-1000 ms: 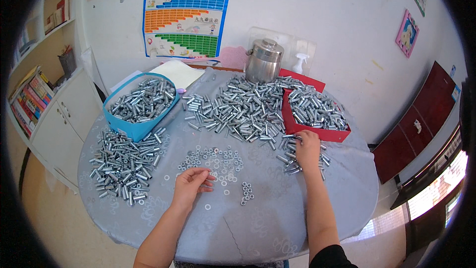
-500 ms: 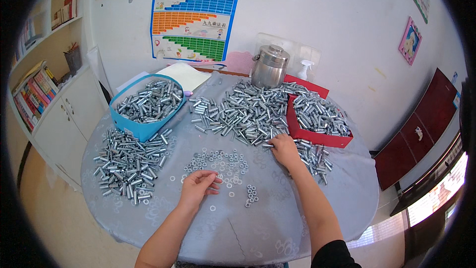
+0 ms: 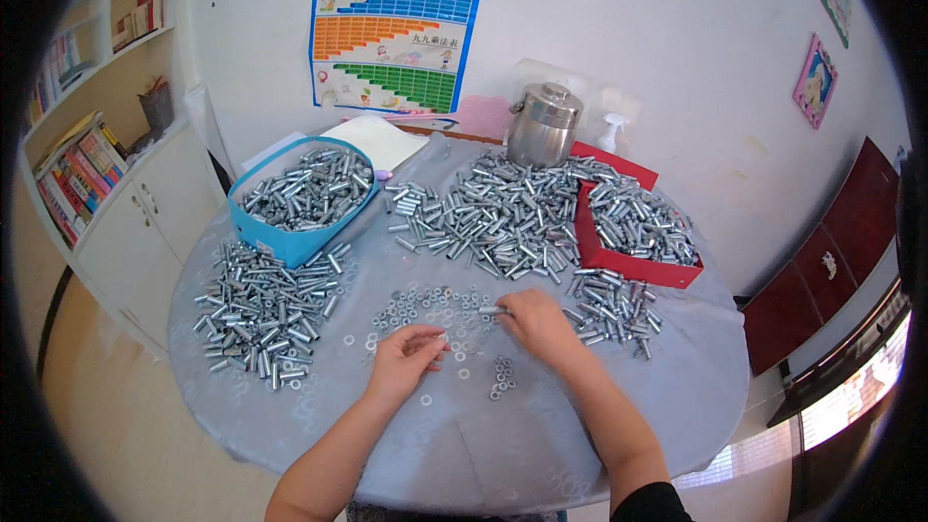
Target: The person sits at a table covered with a grey cloth and assembles metal hardware by hand. They repeatedly pick up a bolt, a washer, and a nut, thread the washer and nut onto the bolt, and place the completed assembly on the table. The person continues this repetitive process throughout the clip, working with piles of loose components.
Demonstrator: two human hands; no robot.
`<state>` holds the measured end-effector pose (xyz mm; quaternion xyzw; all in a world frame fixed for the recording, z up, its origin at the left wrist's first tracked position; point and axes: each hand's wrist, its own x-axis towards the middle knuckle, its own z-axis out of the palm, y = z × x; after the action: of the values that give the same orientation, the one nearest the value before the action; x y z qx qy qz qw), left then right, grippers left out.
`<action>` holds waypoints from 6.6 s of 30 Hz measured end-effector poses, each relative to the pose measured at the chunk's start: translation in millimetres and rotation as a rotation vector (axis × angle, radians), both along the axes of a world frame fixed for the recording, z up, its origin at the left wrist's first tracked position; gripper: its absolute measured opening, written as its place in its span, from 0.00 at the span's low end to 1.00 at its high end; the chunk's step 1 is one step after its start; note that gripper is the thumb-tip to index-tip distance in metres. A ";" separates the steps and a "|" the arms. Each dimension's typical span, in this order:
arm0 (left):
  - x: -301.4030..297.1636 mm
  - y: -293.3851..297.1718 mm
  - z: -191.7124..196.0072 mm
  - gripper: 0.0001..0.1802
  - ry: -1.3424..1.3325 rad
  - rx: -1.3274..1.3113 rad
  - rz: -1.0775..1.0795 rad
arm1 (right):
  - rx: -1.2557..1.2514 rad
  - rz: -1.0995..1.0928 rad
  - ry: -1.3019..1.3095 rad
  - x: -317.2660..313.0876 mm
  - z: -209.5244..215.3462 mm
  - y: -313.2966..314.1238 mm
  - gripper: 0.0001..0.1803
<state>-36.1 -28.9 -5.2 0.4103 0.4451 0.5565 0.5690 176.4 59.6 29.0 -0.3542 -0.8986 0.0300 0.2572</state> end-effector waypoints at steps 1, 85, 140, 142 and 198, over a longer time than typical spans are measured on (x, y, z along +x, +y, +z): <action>2.4 -1.3 4.1 0.13 0.033 0.034 0.009 | -0.019 0.043 0.018 -8.4 4.5 -12.6 0.09; -3.9 2.4 1.7 0.05 -0.527 -0.220 -0.039 | -0.582 0.060 0.784 -35.2 -13.9 -48.8 0.07; -2.0 3.6 -3.9 0.09 -0.434 -0.300 0.061 | -1.027 0.031 0.775 -28.3 -18.9 -42.1 0.08; -2.3 3.9 -4.4 0.09 -0.434 -0.305 0.056 | -1.005 0.038 0.806 -29.5 -19.6 -42.7 0.08; 0.2 -0.1 1.9 0.08 -0.353 -0.276 -0.022 | -0.922 0.211 0.782 -15.3 -5.3 -30.6 0.08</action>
<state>-35.8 -29.0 -3.3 0.2297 0.4061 0.5471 0.6950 161.1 29.0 23.7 -0.3008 -0.6623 0.5687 0.3838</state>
